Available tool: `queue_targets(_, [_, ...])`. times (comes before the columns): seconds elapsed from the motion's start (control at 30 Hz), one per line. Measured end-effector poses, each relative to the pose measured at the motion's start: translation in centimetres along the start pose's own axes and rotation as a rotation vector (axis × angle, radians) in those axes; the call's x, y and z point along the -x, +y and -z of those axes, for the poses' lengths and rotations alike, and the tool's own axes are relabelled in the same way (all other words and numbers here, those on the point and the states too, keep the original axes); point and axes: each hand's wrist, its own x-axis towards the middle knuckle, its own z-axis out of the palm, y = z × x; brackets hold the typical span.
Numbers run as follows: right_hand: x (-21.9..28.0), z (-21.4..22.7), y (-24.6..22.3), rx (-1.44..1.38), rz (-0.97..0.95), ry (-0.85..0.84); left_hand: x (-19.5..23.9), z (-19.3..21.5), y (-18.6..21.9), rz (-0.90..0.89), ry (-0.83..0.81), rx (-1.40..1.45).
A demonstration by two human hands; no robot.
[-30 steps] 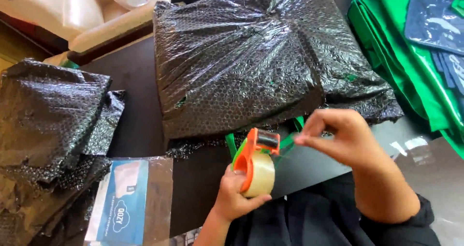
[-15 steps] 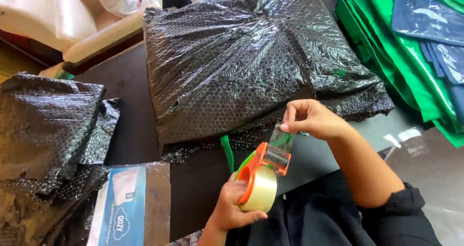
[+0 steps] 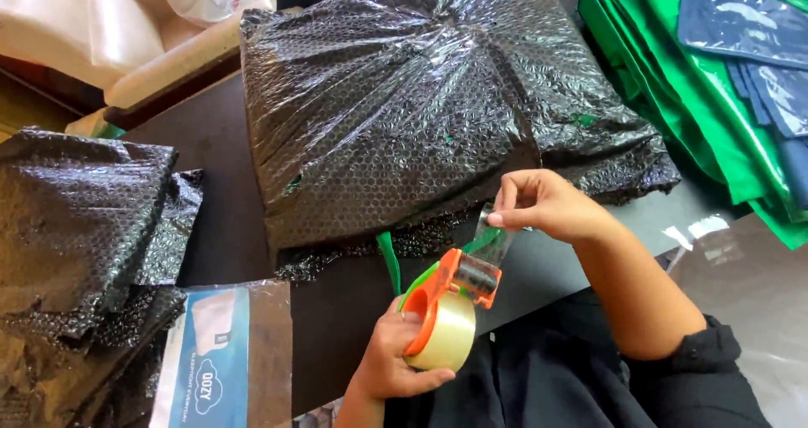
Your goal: The person wraps a large rectangular item in black bubble wrap, secures it with clear packing tape using a handheld dispenser, and folds the edges to seal the package. The person repeatedly applies tape to the edges and corners to ensure the wrapping is secure.
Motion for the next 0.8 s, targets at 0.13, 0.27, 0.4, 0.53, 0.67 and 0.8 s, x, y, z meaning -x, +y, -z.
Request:
queue_targets(0.13, [-0.3, -0.8, 0.9, -0.029, -0.014, -0.002, 0.0, -0.2, -0.1, -0.044, 0.003, 0.035])
queue_targets(0.27, [-0.2, -2.2, 2.8, -0.122, -0.078, -0.044, -0.2, -0.3, -0.1, -0.126, 0.015, 0.027])
queue_targets(0.4, [0.2, -1.4, 3.7, -0.277, -0.111, -0.085, -0.6, -0.1, 0.6, -0.117, -0.009, 0.056])
queue_targets(0.53, [0.7, -1.4, 3.2, -0.337, -0.06, -0.154, -0.7, -0.2, 0.8, -0.127, -0.035, 0.033])
queue_targets(0.67, [1.1, -2.2, 2.7, -0.326, -0.131, -0.05, -1.5, -0.2, 1.4, -0.203, -0.036, 0.037])
queue_targets(0.8, [1.5, -3.1, 4.1, -0.367, -0.077, -0.107, -0.4, -1.1, 0.1, -0.243, 0.0, -0.056])
